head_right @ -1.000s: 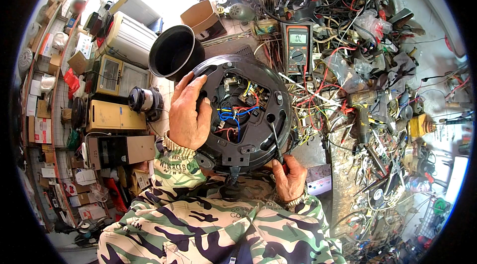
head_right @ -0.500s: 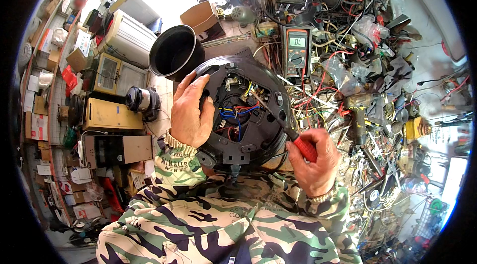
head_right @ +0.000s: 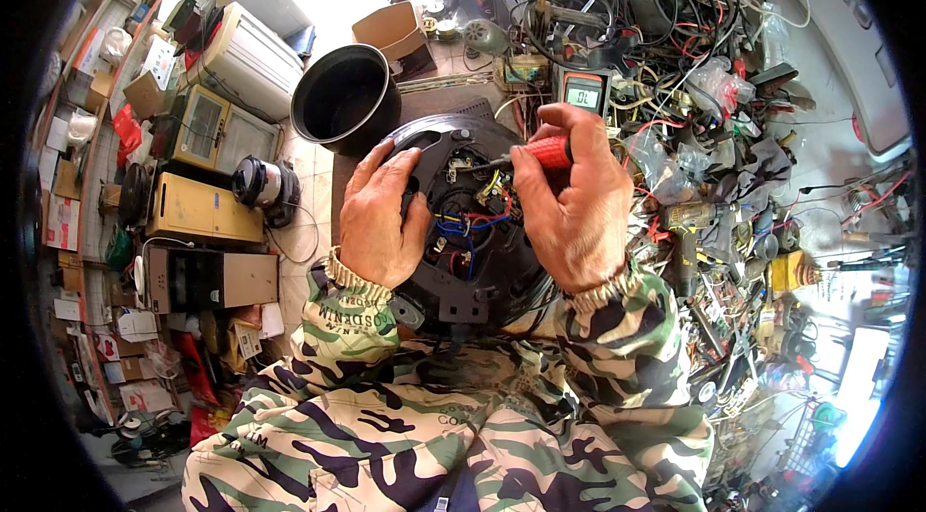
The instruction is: The person repairs a rice cooker by manipulating internal wires and components with a screwdriver. They then reassemble the unit by securing the bottom cover and placing the inner pot back inside.
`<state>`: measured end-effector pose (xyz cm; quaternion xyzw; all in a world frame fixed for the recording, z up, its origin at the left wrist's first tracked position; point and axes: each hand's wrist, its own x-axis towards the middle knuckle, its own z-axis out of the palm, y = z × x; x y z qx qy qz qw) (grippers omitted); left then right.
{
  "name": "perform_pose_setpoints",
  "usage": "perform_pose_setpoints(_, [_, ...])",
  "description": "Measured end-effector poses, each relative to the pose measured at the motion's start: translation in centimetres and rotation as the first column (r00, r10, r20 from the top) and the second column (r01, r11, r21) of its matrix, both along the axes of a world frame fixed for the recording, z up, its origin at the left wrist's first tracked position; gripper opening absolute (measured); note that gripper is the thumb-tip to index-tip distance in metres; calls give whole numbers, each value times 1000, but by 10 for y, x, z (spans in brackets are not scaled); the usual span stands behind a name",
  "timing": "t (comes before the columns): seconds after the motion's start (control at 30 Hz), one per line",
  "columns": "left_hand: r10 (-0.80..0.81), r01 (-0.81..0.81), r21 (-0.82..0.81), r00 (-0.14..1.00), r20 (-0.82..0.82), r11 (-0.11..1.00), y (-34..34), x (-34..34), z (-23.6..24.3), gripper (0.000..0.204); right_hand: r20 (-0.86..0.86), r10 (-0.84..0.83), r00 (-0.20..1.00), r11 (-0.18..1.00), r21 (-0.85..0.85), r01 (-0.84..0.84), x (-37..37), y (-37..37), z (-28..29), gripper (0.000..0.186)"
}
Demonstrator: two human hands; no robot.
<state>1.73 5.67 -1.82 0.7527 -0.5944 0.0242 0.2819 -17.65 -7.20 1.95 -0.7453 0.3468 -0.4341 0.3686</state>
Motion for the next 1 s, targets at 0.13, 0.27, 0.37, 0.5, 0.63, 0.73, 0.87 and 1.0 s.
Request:
perform_pose_setpoints(0.13, [-7,7,-2,1000,-9,1000,-1,0,0,57,10,22,1000,1000,-3,-22,14,-8,1,37])
perform_pose_setpoints(0.27, [-5,5,-6,1000,-13,1000,-1,0,0,57,-9,30,1000,1000,-5,-30,19,-11,0,36])
perform_pose_setpoints(0.37, [0,0,-1,1000,-19,1000,-1,-1,2,58,-17,35,999,999,-29,-36,18,-15,-3,36])
perform_pose_setpoints(0.5, [4,-4,10,1000,-21,1000,-1,-2,3,59,-4,47,999,999,8,-47,19,-17,-3,36])
perform_pose_setpoints(0.63, [10,-9,15,1000,-17,1000,0,-2,4,59,-5,49,999,998,25,-49,19,-19,-2,36])
perform_pose_setpoints(0.73, [10,-9,13,1000,-18,1000,0,-2,3,59,-3,40,999,999,5,-40,20,-20,-4,36])
perform_pose_setpoints(0.87, [12,-12,16,1000,-15,1000,0,-2,3,59,-6,45,999,999,8,-45,19,-21,-4,37])
perform_pose_setpoints(1.0, [15,-15,23,1000,-15,1000,0,-3,4,59,-3,41,999,999,1,-41,19,-22,-5,36])
